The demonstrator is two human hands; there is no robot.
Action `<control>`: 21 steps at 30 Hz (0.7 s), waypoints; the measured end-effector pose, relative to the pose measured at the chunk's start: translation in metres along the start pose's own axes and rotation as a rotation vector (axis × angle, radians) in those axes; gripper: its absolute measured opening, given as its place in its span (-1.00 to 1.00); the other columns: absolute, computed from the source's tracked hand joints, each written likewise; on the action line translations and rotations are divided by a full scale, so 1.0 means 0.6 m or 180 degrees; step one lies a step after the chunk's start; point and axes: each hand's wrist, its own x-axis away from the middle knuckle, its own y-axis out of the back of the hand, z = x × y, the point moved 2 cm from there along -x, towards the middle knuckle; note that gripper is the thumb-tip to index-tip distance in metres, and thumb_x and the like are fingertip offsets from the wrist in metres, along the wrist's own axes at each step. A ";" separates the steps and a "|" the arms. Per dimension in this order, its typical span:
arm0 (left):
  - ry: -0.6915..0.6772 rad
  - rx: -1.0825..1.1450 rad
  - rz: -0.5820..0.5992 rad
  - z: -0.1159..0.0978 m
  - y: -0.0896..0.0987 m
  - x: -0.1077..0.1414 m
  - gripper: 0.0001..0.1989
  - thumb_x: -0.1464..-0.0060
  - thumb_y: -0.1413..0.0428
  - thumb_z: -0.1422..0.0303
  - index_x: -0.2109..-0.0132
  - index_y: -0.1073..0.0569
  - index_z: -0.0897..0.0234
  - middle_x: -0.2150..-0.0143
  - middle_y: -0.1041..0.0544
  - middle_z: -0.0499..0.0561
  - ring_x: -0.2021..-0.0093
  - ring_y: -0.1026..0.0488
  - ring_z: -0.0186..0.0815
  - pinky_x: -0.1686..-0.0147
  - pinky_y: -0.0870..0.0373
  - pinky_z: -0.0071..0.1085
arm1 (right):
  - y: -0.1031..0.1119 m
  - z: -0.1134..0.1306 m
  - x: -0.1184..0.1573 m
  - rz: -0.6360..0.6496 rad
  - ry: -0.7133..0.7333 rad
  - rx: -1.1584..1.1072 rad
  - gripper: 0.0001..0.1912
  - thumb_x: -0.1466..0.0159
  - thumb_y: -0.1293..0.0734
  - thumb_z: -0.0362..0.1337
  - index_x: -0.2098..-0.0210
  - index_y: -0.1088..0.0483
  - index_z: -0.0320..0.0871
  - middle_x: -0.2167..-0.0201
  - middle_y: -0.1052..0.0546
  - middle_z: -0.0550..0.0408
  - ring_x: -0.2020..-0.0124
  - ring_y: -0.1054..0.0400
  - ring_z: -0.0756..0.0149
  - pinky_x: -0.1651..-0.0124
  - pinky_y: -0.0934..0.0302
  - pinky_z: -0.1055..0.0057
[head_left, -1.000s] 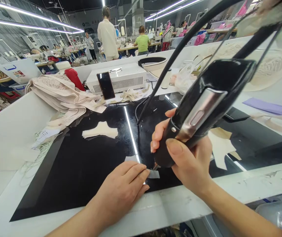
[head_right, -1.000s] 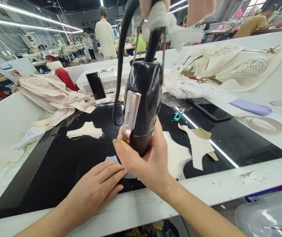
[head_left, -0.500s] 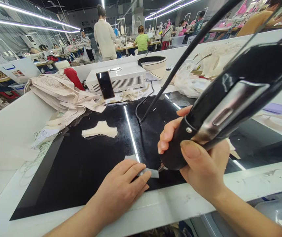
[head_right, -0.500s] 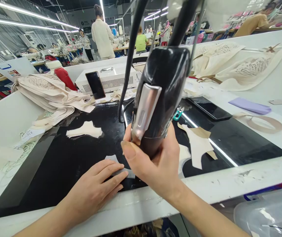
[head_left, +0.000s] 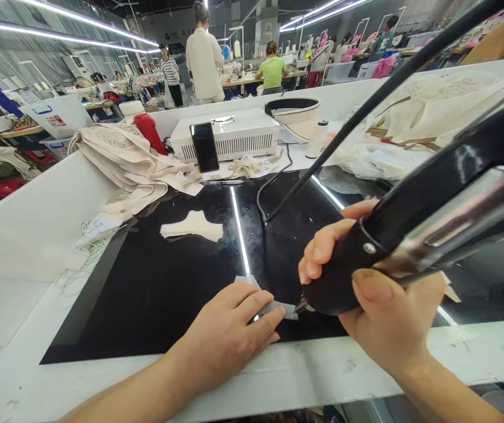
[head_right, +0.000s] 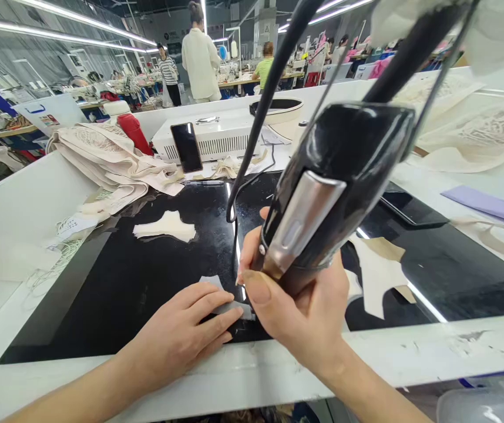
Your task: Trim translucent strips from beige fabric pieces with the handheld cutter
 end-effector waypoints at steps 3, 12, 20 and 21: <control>-0.0013 0.0015 0.0045 -0.002 0.001 -0.003 -0.75 -0.42 -0.01 0.33 -0.08 -0.49 0.34 0.01 -0.54 0.09 0.02 -0.48 -0.16 -0.06 -0.53 -0.13 | 0.007 -0.003 -0.006 -0.0047 0.0029 0.0084 -0.58 -0.22 -0.53 -0.15 -0.01 -0.39 -0.01 0.39 -0.51 0.18 0.48 -0.38 0.29 0.44 -0.33 0.28; 0.0050 0.0072 0.0088 -0.002 -0.002 -0.003 -0.76 -0.40 -0.03 0.31 -0.07 -0.48 0.32 0.02 -0.54 0.07 0.01 -0.48 -0.19 -0.10 -0.51 -0.18 | 0.010 0.009 -0.010 -0.0306 0.0045 0.0093 -0.56 -0.14 -0.57 -0.09 0.06 -0.44 -0.04 0.44 -0.51 0.16 0.51 -0.36 0.27 0.51 -0.33 0.29; 0.0055 0.0105 0.0020 -0.002 -0.004 -0.001 -0.75 -0.41 -0.02 0.31 -0.07 -0.48 0.32 0.01 -0.55 0.07 0.02 -0.48 -0.16 -0.08 -0.52 -0.16 | 0.013 -0.004 -0.005 -0.0077 0.0068 0.0187 -0.63 -0.25 -0.50 -0.16 0.00 -0.40 -0.02 0.39 -0.51 0.17 0.46 -0.37 0.29 0.44 -0.34 0.27; 0.0049 0.0102 0.0025 -0.002 -0.004 -0.001 -0.75 -0.41 -0.02 0.31 -0.08 -0.48 0.32 0.02 -0.55 0.08 0.02 -0.48 -0.16 -0.07 -0.52 -0.15 | 0.013 -0.004 -0.006 -0.0082 0.0072 0.0192 -0.63 -0.26 -0.50 -0.17 0.00 -0.39 -0.02 0.38 -0.51 0.17 0.46 -0.37 0.30 0.43 -0.34 0.27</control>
